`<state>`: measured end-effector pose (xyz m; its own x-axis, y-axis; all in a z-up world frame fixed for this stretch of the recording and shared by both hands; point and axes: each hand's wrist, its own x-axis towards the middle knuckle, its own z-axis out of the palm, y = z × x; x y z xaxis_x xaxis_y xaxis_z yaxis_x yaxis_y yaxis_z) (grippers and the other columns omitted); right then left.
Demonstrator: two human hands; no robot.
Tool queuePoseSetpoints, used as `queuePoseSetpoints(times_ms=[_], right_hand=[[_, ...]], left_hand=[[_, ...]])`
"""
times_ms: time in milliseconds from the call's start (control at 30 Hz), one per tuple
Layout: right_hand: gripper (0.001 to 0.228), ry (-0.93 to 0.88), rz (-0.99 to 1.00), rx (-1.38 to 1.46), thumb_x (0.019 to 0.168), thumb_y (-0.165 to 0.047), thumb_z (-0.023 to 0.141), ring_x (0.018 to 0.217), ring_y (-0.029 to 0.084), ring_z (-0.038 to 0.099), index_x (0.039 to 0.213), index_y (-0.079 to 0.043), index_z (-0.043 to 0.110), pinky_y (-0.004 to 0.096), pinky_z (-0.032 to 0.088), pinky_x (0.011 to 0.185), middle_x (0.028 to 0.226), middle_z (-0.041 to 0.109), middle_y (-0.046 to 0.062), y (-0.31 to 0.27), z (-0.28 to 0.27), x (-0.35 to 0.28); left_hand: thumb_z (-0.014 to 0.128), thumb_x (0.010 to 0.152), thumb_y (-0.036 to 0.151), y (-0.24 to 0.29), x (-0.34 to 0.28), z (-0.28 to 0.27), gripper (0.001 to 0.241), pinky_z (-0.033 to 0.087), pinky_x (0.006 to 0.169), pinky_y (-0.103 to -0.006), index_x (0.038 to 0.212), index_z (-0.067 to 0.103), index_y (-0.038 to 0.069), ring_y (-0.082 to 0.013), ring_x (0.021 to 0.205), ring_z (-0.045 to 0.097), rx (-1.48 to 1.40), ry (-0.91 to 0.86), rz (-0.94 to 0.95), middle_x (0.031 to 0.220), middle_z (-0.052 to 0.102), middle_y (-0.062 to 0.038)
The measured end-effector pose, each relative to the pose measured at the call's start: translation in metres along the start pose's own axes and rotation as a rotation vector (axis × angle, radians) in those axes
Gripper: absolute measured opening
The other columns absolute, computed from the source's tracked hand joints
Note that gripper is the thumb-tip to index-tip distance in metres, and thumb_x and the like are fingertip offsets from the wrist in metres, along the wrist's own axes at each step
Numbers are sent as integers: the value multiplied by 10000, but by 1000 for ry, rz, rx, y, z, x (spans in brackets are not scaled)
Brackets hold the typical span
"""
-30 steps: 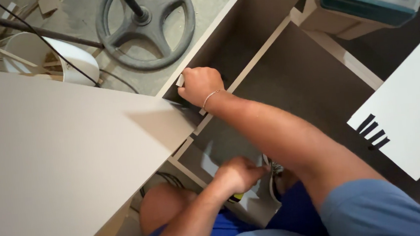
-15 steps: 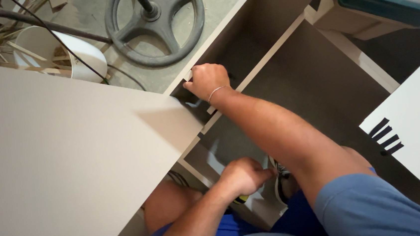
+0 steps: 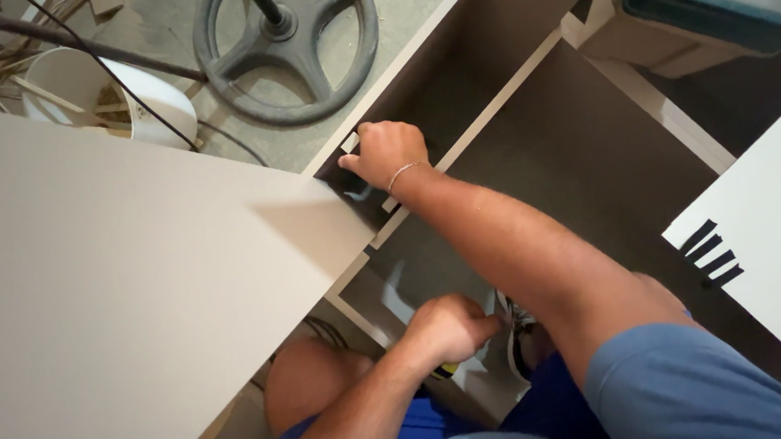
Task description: Measuring cabinet dimensions and fitting wooden spacers
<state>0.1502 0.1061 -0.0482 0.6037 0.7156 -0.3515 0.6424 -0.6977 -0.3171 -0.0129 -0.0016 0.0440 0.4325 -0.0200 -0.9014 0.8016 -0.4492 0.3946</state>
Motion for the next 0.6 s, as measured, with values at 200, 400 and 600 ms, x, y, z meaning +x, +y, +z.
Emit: queuePoseSetpoints(times_ms=[200, 400, 600], right_hand=[[451, 10, -22, 36, 848, -540, 656, 978, 356, 752, 1040, -138, 725, 474, 588, 841, 946, 765, 119, 5, 20, 10], [444, 54, -30, 68, 857, -521, 652, 946, 361, 755, 1019, -111, 713, 478, 597, 828, 923, 763, 138, 6, 31, 15], [410, 25, 8, 87, 877, -472, 650, 969, 365, 748, 1040, -101, 710, 475, 595, 845, 932, 760, 148, 2, 21, 6]], left_hand=[[554, 777, 729, 4, -7, -3, 497, 566, 961, -422, 881, 785, 301, -289, 1131, 696, 0, -18, -19, 977, 775, -33], [564, 829, 676, 6, -12, -6, 457, 568, 930, -410, 859, 787, 278, -286, 1121, 701, -5, -26, -12, 950, 773, -41], [562, 815, 695, 3, -11, -5, 477, 571, 889, -426, 845, 784, 274, -300, 1088, 711, -10, -4, 10, 940, 772, -58]])
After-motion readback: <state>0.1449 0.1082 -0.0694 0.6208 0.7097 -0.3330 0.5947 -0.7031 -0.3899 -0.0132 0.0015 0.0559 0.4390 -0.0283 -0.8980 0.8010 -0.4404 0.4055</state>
